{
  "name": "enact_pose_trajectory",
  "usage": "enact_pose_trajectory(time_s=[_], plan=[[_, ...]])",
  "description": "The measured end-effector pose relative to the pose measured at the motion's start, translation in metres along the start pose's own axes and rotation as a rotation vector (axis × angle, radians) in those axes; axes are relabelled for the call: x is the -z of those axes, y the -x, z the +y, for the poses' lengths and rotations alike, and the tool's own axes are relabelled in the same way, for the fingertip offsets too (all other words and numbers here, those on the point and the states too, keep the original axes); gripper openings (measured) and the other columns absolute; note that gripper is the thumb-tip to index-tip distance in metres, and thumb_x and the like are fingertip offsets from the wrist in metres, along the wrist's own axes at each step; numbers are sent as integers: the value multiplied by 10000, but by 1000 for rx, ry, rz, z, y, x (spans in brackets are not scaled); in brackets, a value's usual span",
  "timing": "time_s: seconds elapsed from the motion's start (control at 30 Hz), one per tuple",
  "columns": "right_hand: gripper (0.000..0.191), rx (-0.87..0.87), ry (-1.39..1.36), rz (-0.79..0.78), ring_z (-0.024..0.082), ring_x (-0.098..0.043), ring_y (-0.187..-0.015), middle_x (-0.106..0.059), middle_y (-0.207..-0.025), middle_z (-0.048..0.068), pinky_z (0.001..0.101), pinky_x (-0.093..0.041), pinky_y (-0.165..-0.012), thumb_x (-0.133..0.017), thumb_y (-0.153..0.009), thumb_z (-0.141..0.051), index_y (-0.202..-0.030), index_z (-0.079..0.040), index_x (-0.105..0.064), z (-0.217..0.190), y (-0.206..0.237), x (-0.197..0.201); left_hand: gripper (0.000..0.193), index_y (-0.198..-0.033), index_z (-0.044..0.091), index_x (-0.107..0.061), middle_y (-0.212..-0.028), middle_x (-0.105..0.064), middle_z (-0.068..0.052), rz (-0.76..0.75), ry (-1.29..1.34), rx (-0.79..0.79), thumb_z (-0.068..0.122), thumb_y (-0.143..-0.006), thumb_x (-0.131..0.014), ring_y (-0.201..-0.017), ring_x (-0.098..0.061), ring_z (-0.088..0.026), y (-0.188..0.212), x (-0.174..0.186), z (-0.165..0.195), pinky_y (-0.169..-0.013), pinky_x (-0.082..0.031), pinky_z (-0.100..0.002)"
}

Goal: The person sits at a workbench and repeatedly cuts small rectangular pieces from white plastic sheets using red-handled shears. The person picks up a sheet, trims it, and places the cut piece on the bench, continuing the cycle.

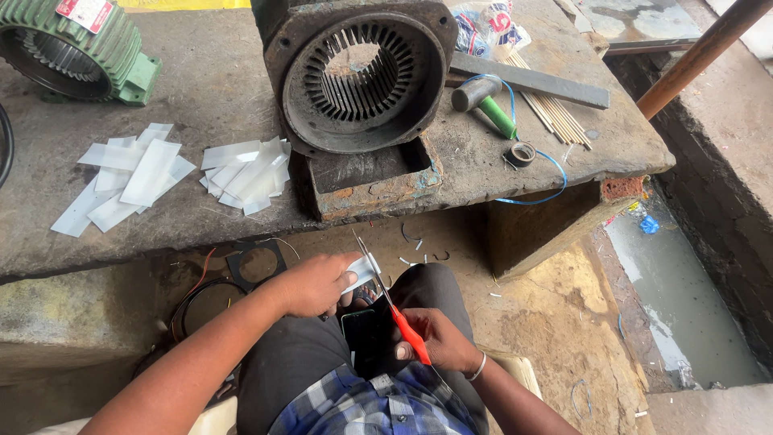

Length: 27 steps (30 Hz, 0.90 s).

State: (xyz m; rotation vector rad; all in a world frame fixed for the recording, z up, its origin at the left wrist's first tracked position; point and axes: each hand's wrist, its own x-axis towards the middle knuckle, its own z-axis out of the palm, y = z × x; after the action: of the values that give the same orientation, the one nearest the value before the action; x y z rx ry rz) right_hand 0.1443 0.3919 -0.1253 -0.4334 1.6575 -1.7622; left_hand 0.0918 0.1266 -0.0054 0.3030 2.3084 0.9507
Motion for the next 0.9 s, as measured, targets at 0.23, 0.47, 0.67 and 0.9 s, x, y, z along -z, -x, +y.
enact_pose_trajectory(time_s=[0.23, 0.47, 0.67, 0.9], plan=[[466, 18, -6, -8, 32, -506, -633, -564, -721, -52, 197, -411, -558, -916, -781, -393, -888, -36, -636, 4, 0, 2, 341, -1294, 72, -575, -808, -685, -66, -127, 145, -11, 206, -1016, -430, -562, -646, -151, -5, 6, -16, -575, -565, -337], [446, 23, -13, -40, 34, -523, -593, -575, -699, -52, 201, -421, -525, -905, -754, -372, -902, -48, -637, 1, 1, 0, 332, -1282, 65, -580, -863, -668, -59, -313, 369, 39, 250, -1038, -451, -595, -619, -110, -17, -9, -34, -565, -577, -322], [468, 36, -46, -51, 22, -509, -628, -576, -726, -51, 200, -406, -548, -924, -781, -366, -903, -28, -624, 2, 1, 0, 327, -1288, 51, -579, -867, -635, -58, -369, 504, 109, 244, -1044, -478, -610, -597, -108, -17, -8, -39, -579, -584, -336], [455, 41, 2, -66, 30, -524, -625, -577, -721, -52, 201, -416, -549, -907, -763, -351, -932, -30, -631, 10, 2, 4, 374, -1390, 66, -541, -880, -635, -53, -447, 512, 105, 209, -1048, -500, -620, -599, -101, -18, -18, -39, -607, -569, -358]])
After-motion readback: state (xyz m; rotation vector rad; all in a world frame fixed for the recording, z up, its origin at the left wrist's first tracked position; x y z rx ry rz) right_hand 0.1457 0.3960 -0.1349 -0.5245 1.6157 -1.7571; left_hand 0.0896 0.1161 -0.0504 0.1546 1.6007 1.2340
